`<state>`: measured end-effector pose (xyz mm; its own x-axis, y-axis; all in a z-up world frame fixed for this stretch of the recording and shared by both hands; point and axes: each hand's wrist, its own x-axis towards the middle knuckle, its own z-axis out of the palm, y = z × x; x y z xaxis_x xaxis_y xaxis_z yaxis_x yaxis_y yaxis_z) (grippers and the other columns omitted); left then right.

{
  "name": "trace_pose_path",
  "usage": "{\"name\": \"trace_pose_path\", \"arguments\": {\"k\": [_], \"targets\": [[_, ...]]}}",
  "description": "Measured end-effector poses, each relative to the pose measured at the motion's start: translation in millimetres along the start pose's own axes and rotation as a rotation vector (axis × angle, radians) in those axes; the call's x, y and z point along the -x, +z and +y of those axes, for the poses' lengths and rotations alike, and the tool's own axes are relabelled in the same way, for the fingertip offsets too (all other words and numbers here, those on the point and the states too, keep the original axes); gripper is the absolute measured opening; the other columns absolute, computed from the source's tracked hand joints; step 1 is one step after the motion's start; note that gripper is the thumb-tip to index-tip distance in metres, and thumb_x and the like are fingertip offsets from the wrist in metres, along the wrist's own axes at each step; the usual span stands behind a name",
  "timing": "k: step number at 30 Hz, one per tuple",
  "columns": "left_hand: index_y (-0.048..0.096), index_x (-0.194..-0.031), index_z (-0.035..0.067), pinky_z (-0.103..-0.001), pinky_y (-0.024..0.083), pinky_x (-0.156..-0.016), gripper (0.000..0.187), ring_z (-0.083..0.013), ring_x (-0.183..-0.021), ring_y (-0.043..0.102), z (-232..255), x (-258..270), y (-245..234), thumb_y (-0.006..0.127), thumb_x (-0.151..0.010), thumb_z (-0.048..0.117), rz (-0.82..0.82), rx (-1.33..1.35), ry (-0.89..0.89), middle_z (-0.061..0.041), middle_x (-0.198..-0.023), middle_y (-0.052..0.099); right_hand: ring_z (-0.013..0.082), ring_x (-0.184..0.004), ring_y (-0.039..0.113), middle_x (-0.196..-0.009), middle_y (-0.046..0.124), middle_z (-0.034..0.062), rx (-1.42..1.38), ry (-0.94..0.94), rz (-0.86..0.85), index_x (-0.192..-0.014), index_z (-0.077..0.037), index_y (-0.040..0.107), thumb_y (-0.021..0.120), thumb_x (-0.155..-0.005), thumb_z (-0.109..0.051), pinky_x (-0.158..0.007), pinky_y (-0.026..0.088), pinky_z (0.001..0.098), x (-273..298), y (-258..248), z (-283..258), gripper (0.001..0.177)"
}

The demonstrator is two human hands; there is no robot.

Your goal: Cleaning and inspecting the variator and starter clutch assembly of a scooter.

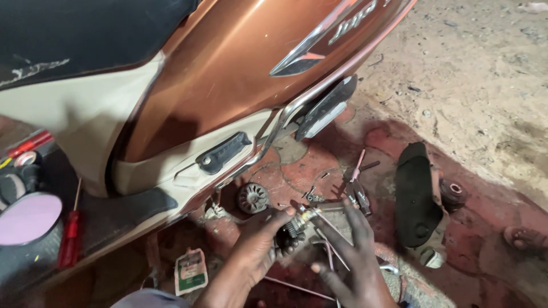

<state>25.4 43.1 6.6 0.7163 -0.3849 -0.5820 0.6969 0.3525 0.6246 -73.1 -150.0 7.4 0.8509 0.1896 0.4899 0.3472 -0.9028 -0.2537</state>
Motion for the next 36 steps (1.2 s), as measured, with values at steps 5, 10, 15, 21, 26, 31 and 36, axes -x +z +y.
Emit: {"name": "trace_pose_path", "arguments": {"k": [5,10,15,21,26,31,36], "targets": [[0.072,-0.107,0.005,-0.028,0.061,-0.061,0.046,-0.0115,-0.072,0.073,-4.2,5.5,7.5,0.083,-0.076,0.037,-0.059,-0.237,0.164,-0.005,-0.089,0.078,0.0443,-0.16,0.01,-0.173,0.008,0.0262,-0.763,0.25,-0.102,-0.151,-0.012,0.051,0.076,-0.087,-0.024,-0.12,0.02,0.0541,-3.8,-5.1,-0.1,0.069],[0.073,-0.113,0.009,-0.029,0.059,-0.061,0.049,-0.0118,-0.071,0.071,1.8,8.8,10.7,0.081,-0.078,0.042,0.001,-0.247,-0.033,-0.003,-0.09,0.077,0.0433,-0.157,0.012,-0.169,0.015,0.0238,-0.493,0.154,-0.099,-0.146,-0.014,0.056,0.081,-0.08,-0.026,-0.12,0.016,0.0546,1.3,-2.1,2.4,0.071],[0.072,-0.109,0.004,-0.032,0.058,-0.057,0.048,-0.0182,-0.066,0.071,5.8,7.0,7.4,0.081,-0.079,0.041,0.007,-0.234,-0.006,-0.011,-0.087,0.077,0.04,-0.156,0.017,-0.167,0.021,0.0201,-0.303,0.021,-0.079,-0.128,-0.019,0.067,0.081,-0.072,-0.028,-0.122,0.014,0.0556,11.7,-2.2,7.5,0.058],[0.073,-0.105,0.002,-0.029,0.052,-0.053,0.045,-0.014,-0.064,0.065,-1.5,6.7,0.5,0.081,-0.085,0.041,-0.078,-0.291,0.096,-0.008,-0.083,0.072,0.0402,-0.163,0.013,-0.174,0.016,0.0234,-0.869,0.295,-0.034,-0.133,-0.006,0.064,0.072,-0.089,-0.027,-0.123,0.019,0.0538,6.0,0.4,6.2,0.049],[0.073,-0.11,0.006,-0.029,0.062,-0.063,0.044,-0.0143,-0.074,0.071,-11.8,-2.8,-0.5,0.079,-0.083,0.04,-0.113,-0.163,-0.066,-0.006,-0.088,0.073,0.0382,-0.163,0.006,-0.175,0.007,0.0227,-0.86,0.303,-0.076,-0.145,-0.003,0.054,0.068,-0.091,-0.031,-0.125,0.012,0.0523,11.9,8.9,7.8,0.062],[0.068,-0.109,0.004,-0.032,0.061,-0.063,0.04,-0.0201,-0.074,0.072,-5.5,1.5,8.4,0.08,-0.083,0.033,-0.043,0.141,-0.141,-0.012,-0.089,0.074,0.0403,-0.161,0.012,-0.173,0.012,0.0236,-0.927,0.34,0.037,-0.147,-0.004,0.049,0.068,-0.093,-0.037,-0.124,0.017,0.0539,19.9,18.4,8.6,0.066],[0.067,-0.107,0.007,-0.031,0.06,-0.059,0.037,-0.0205,-0.07,0.071,-3.4,1.9,5.0,0.078,-0.083,0.032,-0.04,0.209,-0.131,-0.011,-0.088,0.073,0.0422,-0.163,0.012,-0.173,0.015,0.0217,-0.672,0.238,0.044,-0.148,-0.007,0.051,0.07,-0.09,-0.037,-0.126,0.015,0.0559,16.8,16.6,6.6,0.068]]}}
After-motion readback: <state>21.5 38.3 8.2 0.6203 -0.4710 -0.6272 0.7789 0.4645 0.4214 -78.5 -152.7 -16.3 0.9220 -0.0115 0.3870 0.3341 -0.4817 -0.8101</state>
